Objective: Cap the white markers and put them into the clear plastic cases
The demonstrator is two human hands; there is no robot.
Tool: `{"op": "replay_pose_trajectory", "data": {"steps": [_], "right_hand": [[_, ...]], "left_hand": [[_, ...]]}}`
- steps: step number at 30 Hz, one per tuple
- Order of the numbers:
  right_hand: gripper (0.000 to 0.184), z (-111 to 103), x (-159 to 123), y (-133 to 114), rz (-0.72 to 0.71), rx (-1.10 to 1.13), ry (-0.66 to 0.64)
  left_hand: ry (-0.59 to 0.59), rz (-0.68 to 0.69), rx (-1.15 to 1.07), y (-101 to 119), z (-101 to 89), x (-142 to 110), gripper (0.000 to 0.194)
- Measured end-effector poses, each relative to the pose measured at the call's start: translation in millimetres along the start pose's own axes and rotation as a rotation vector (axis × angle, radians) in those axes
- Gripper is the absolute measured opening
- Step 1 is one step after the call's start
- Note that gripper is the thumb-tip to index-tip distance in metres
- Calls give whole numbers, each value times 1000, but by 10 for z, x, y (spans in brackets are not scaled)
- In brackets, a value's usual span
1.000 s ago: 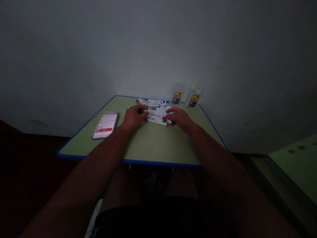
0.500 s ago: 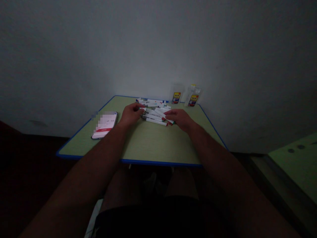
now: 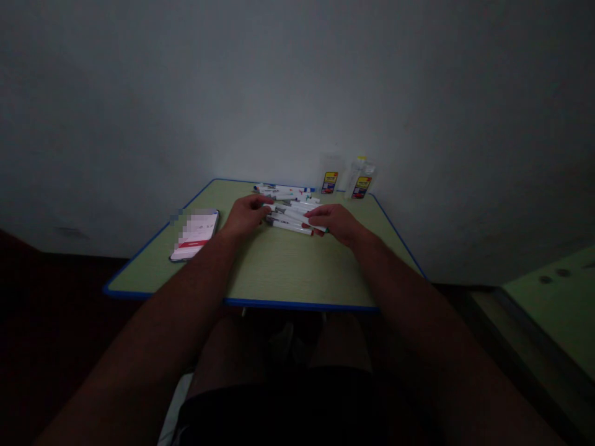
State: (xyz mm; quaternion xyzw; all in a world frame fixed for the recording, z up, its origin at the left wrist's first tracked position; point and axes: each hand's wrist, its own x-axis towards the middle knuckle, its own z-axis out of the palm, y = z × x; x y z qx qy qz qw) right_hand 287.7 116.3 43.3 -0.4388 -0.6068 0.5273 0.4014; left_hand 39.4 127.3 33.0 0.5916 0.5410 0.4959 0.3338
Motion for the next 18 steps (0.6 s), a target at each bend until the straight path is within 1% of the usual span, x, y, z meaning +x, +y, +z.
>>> {"op": "replay_pose_trajectory", "data": {"steps": [10, 18], "right_hand": [[13, -13, 5, 20, -16, -39, -13], [14, -25, 17, 39, -30, -64, -23]], "left_hand": [[-95, 66, 14, -11, 4, -14, 20], [-158, 55, 10, -1, 14, -23, 20]]}}
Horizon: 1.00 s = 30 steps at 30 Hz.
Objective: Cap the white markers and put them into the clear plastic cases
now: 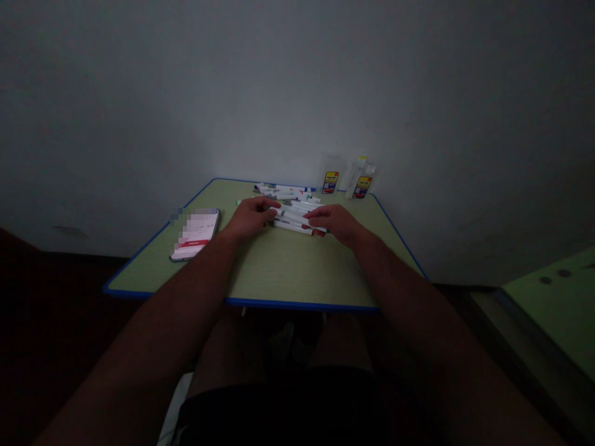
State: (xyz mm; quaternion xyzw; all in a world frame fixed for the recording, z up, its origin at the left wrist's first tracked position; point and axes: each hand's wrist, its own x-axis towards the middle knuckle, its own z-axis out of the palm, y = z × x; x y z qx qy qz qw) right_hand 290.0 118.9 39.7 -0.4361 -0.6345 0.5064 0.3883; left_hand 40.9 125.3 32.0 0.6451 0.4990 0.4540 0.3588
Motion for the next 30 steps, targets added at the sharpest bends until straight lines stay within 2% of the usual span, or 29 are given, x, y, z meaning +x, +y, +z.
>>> {"op": "replay_pose_trajectory", "data": {"steps": [11, 17, 21, 30], "right_hand": [[17, -19, 16, 24, -13, -32, -12], [18, -9, -25, -23, -21, -124, 30], [11, -11, -5, 2, -23, -212, 88], [12, -44, 35, 56, -70, -349, 134]], "left_hand": [[-30, 8, -21, 28, 17, -15, 19], [-28, 40, -22, -18, 7, 4, 22], [-14, 64, -64, -17, 7, 6, 21], [-40, 128, -121, 76, 52, -51, 23]]}}
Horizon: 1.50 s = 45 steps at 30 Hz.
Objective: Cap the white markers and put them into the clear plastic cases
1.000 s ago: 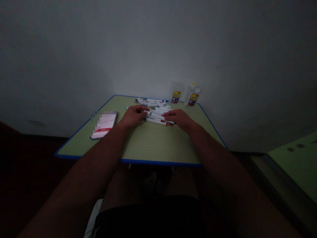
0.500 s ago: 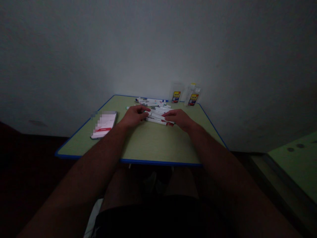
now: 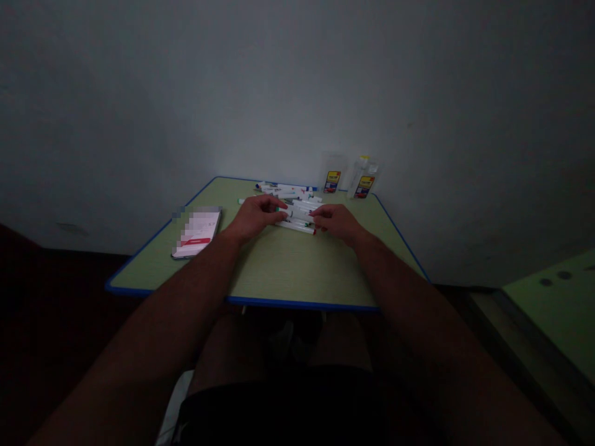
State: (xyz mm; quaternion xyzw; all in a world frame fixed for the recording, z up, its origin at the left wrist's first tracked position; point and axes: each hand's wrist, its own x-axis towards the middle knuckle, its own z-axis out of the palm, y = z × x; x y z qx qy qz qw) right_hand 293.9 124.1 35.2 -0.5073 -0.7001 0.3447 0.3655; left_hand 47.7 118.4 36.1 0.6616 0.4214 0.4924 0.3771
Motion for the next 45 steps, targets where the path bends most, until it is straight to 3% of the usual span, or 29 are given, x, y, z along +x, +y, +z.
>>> {"op": "replay_pose_trajectory", "data": {"steps": [13, 21, 28, 36, 41, 45], "right_hand": [[14, -7, -3, -1, 26, 14, -9], [7, 2, -21, -42, -3, 128, 62], [36, 3, -21, -58, -123, 237, 71], [43, 32, -45, -94, -126, 394, -47], [45, 23, -50, -91, -130, 365, -34], [40, -1, -34, -66, -130, 209, 78]], "left_hand": [[-1, 37, 21, 4, 11, 8, 23], [44, -60, 76, -88, -5, 48, 16], [119, -125, 137, -112, -19, 54, 9], [112, -141, 220, -68, -25, 34, 11], [111, -143, 237, -45, -21, 26, 12], [115, -117, 191, -20, -16, 19, 7]]}}
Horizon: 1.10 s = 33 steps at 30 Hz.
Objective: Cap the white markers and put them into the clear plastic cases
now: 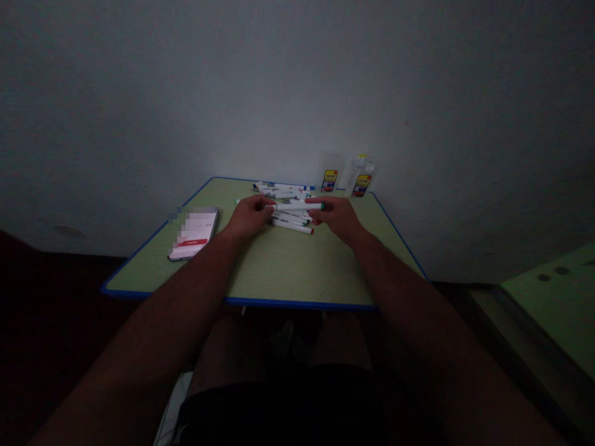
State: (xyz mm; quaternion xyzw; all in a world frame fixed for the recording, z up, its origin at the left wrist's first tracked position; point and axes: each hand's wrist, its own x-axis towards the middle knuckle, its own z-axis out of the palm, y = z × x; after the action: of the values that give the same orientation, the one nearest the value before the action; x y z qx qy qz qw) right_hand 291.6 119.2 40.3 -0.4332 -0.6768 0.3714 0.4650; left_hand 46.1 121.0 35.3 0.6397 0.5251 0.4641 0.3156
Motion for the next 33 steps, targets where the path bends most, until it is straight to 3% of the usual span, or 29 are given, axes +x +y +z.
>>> {"op": "replay_pose_trajectory", "data": {"steps": [4, 8, 17, 33], "right_hand": [[33, -24, 24, 37, 25, -152, 76], [30, -46, 30, 57, 36, -211, 68], [29, -63, 23, 66, 11, -144, 53], [25, -45, 29, 45, -1, -118, 69]], "left_hand": [[-26, 5, -89, -11, 4, 6, 5], [-47, 15, -115, -39, -1, 16, 6], [-88, -15, -278, -84, 16, 21, 12], [-24, -28, -276, -24, 86, -9, 5]]}}
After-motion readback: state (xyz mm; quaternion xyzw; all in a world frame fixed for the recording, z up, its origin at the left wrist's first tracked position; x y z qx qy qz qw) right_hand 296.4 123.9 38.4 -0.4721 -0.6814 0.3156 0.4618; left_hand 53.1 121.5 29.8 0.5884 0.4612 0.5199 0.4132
